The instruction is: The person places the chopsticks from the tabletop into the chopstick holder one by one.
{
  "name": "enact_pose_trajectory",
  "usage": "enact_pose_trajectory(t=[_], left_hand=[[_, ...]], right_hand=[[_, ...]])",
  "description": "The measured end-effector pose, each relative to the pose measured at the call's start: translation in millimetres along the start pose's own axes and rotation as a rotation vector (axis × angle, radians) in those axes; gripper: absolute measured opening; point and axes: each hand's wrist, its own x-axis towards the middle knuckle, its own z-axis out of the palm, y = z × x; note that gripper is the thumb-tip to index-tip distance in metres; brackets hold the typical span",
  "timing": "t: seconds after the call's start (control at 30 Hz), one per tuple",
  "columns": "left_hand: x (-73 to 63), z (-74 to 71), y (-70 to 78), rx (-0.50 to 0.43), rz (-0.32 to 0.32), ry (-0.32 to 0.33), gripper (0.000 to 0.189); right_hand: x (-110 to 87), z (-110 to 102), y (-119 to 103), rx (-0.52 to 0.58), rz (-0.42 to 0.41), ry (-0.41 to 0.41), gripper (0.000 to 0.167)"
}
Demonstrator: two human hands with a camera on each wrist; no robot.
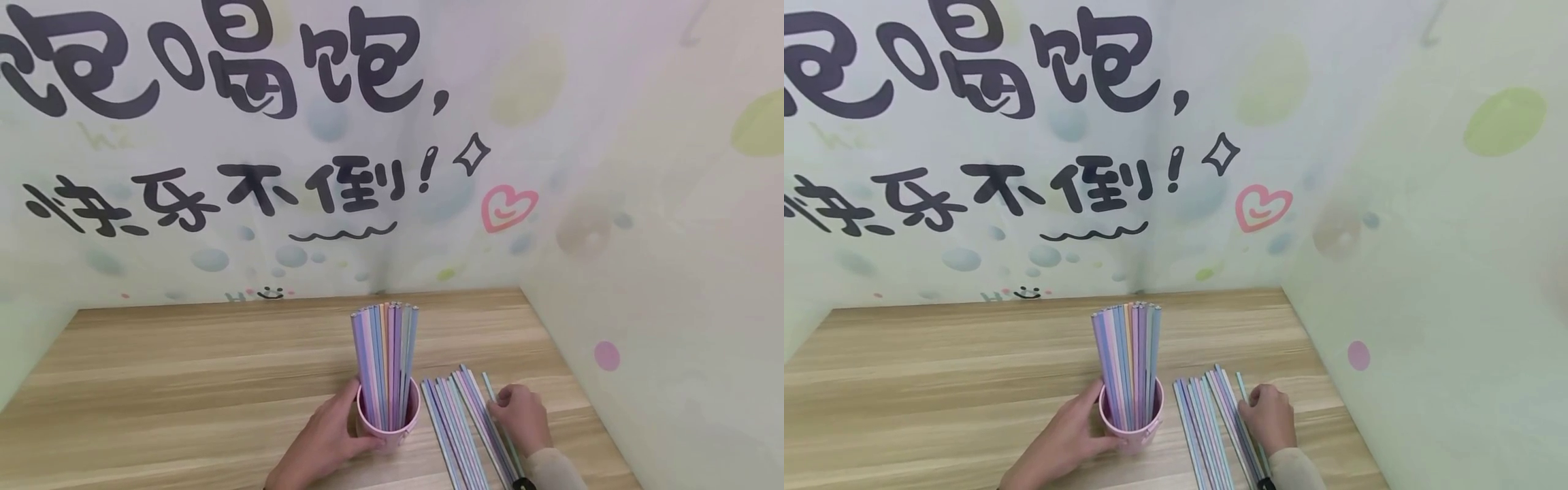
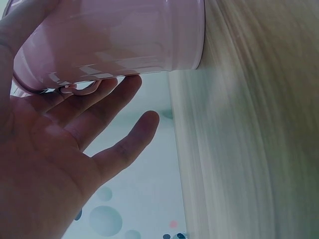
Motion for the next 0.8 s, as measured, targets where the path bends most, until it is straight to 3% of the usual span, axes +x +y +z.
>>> enact_pose_trajectory(t=[0.2,0.43,0.57,0.8], left_hand=[[-0.1,-0.1,0.9,0.003,0.006,0.003,0.104],[1.4,-1.3,2.4,0.008,0.005,0.003,0.105],[0.9,-1.4,3.2,0.008,0.005,0.001,0.106],[-0.8,-0.8,3.6,-0.001,0.002,0.000,0.106]], right_hand=[[2.2,1,0,-0.036,0.003,-0.026,0.018],[3.8,-3,-2,-0.006,0.020,-0.064,0.020],[4.0,-14,-12,-0.002,-0.060,-0.001,0.020],[2.7,-36,-49,0.064,-0.261,0.208,0.018]])
